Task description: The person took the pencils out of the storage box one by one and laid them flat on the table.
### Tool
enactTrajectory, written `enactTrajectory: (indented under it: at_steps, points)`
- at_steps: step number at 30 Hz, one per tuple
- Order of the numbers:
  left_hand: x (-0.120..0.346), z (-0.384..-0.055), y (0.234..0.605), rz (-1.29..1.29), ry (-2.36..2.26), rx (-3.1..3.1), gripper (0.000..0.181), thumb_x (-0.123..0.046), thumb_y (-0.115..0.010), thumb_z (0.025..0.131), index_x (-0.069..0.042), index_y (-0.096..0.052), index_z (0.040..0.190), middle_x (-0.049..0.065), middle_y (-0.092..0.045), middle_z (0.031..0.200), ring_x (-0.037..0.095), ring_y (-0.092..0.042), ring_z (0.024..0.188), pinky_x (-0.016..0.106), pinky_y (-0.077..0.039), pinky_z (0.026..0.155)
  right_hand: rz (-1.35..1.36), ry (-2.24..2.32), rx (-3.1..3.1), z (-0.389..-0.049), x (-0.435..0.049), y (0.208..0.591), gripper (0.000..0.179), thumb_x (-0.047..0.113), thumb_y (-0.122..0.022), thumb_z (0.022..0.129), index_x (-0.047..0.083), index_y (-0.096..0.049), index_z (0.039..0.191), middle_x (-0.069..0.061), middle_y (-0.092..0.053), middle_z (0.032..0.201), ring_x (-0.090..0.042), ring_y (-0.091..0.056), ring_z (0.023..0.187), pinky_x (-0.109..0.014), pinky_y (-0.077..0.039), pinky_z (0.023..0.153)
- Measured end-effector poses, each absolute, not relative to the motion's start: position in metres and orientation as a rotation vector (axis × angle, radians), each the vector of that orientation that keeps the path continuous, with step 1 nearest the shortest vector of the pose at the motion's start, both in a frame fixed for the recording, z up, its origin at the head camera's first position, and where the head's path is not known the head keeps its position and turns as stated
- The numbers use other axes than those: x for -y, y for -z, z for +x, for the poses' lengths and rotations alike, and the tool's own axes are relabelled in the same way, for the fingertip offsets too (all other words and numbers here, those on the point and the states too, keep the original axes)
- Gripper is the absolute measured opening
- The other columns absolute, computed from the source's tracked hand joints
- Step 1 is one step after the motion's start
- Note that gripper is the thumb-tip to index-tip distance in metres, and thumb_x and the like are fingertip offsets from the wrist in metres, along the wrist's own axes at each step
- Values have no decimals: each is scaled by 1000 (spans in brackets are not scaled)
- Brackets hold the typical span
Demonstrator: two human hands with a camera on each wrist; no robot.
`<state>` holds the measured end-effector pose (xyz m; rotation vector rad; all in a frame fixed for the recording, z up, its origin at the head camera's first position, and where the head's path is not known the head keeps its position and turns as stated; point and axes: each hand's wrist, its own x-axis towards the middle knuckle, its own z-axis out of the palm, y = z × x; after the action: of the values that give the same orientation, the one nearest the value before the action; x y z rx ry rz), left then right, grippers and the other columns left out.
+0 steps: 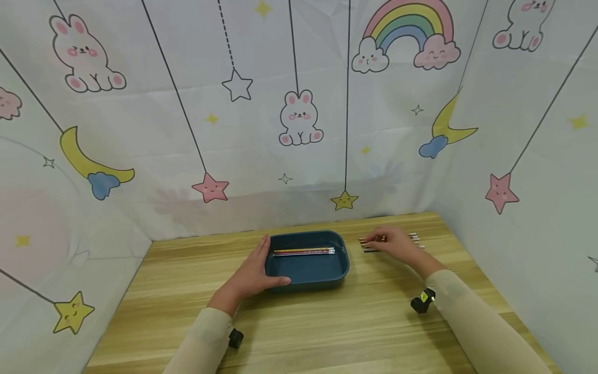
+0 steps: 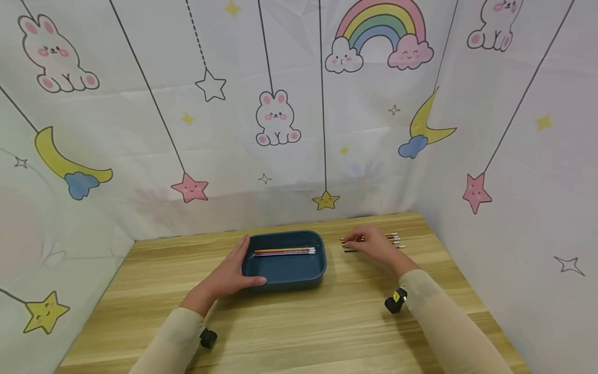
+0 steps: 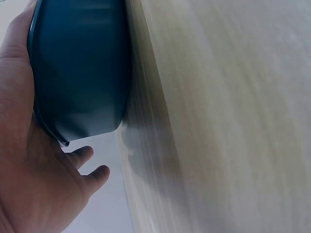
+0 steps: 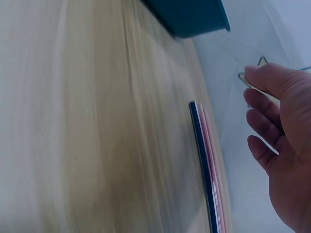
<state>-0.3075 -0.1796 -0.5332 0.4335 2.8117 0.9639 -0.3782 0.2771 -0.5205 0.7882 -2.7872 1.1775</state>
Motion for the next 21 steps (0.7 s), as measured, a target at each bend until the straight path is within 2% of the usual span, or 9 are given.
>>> enactTrajectory:
  at_steps: [11,21]
  points:
    - [179,-307,533,428,-954,-2818,141,-73,-88,83,-13,-5,180,6,0,187,39,-12,170,67,-24,131,871,-1291,2741,-371,-237,504,16,17,-78,106,7,-85,117,0,-73,107,-20,-66,84,-32,-60,68]
    - [179,-307,532,438,-956,-2825,139,-71,-88,85,-11,-6,179,10,-2,187,41,-12,170,67,-23,130,1033,-1194,2727,-371,-198,498,15,15,-78,106,8,-84,118,4,-74,109,-13,-64,91,-34,-56,76]
